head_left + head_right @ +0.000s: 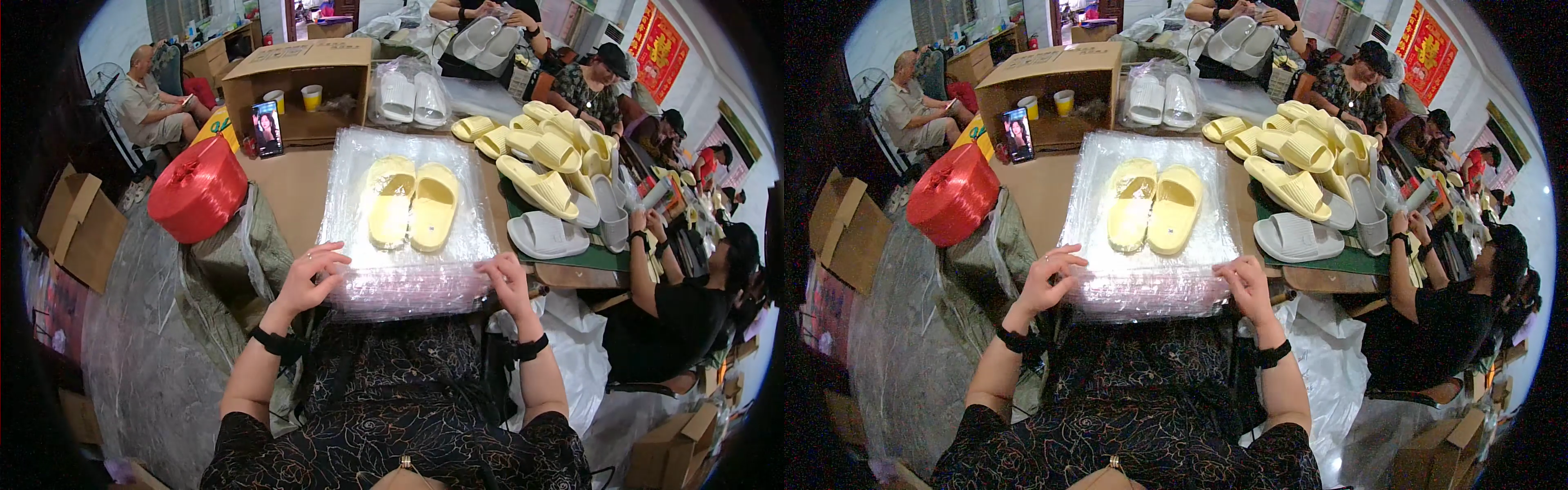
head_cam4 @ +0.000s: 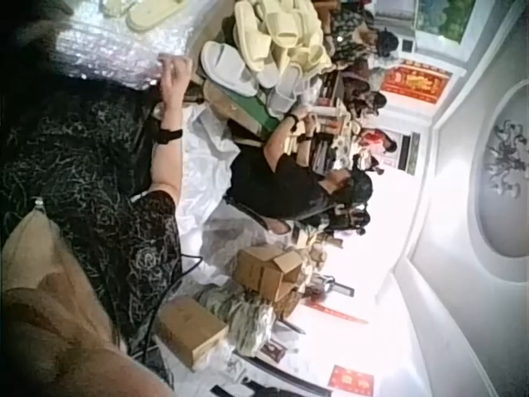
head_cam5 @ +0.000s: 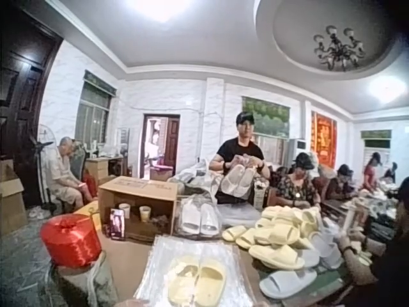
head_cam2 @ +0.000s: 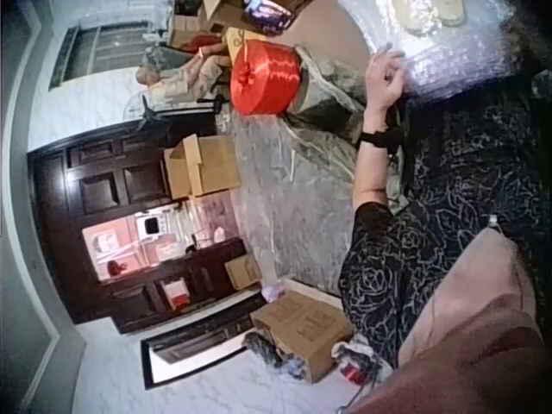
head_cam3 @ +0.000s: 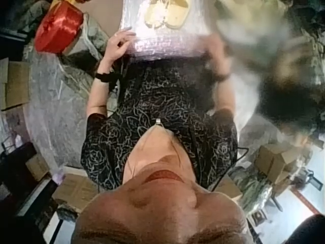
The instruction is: Packing pairs of slippers into plastic bags and placing them into a sack.
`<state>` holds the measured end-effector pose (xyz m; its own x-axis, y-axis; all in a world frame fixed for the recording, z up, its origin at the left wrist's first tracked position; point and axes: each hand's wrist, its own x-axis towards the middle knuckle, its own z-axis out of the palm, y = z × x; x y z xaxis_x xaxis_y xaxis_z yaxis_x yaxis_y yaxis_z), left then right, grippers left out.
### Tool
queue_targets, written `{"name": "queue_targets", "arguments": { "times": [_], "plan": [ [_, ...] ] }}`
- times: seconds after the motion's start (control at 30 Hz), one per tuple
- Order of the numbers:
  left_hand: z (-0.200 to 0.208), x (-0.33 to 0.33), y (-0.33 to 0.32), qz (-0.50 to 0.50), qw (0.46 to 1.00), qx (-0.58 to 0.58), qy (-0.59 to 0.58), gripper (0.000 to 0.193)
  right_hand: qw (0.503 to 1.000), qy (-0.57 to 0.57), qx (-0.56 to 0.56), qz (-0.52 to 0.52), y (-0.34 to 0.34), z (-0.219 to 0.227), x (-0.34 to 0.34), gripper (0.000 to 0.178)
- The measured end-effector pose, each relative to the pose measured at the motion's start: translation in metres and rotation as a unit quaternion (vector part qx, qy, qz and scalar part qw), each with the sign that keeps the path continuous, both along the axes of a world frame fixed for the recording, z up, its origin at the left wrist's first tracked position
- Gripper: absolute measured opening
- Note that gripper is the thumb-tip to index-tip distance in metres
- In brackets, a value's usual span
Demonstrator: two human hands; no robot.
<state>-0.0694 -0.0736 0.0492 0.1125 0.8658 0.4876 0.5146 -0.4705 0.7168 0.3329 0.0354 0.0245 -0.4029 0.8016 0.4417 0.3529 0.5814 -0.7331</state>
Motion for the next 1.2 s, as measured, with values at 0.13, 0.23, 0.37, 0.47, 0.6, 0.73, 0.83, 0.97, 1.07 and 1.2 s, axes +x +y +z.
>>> {"name": "queue_targets", "arguments": {
  "times": [0.13,0.23,0.37,0.47,0.6,0.73,0.83,0.97,1.07,1.2],
  "plan": [
    [-0.011,0.002,0.016,0.005,0.998,0.061,-0.026,0.005,0.995,0.056,-0.021,-0.074,0.008,0.0,-0.013,0.017],
    [-0.019,0.012,0.033,0.06,0.976,-0.032,-0.206,0.01,0.984,0.148,-0.064,-0.075,0.02,-0.005,-0.026,0.02],
    [-0.017,0.022,0.056,0.163,0.953,-0.083,-0.241,0.014,0.977,0.097,-0.121,-0.146,0.024,0.008,-0.038,0.021],
    [-0.025,0.02,0.069,0.204,0.944,-0.138,-0.219,0.015,0.979,0.018,-0.06,-0.196,0.037,-0.002,-0.039,0.025],
    [-0.04,0.014,0.077,0.296,0.943,-0.124,-0.089,0.017,0.964,-0.069,-0.054,-0.252,0.045,-0.008,-0.049,0.031],
    [-0.009,0.034,0.065,0.387,0.911,0.101,0.106,0.023,0.952,-0.103,-0.065,-0.282,0.043,0.0,-0.05,0.03],
    [0.003,0.053,0.059,0.241,0.925,0.215,0.201,0.036,0.949,-0.13,-0.006,-0.289,0.044,-0.005,-0.047,0.026],
    [-0.021,0.074,0.063,0.158,0.929,0.063,0.329,0.046,0.919,-0.241,-0.067,-0.306,0.027,0.024,-0.066,0.028],
    [-0.035,0.076,0.068,0.144,0.931,0.003,0.334,0.049,0.907,-0.218,0.223,-0.283,0.004,0.029,-0.095,0.058],
    [-0.042,0.076,0.067,0.145,0.932,0.021,0.333,0.05,0.936,-0.258,0.227,-0.074,-0.012,0.025,-0.143,0.066]
  ]
}}
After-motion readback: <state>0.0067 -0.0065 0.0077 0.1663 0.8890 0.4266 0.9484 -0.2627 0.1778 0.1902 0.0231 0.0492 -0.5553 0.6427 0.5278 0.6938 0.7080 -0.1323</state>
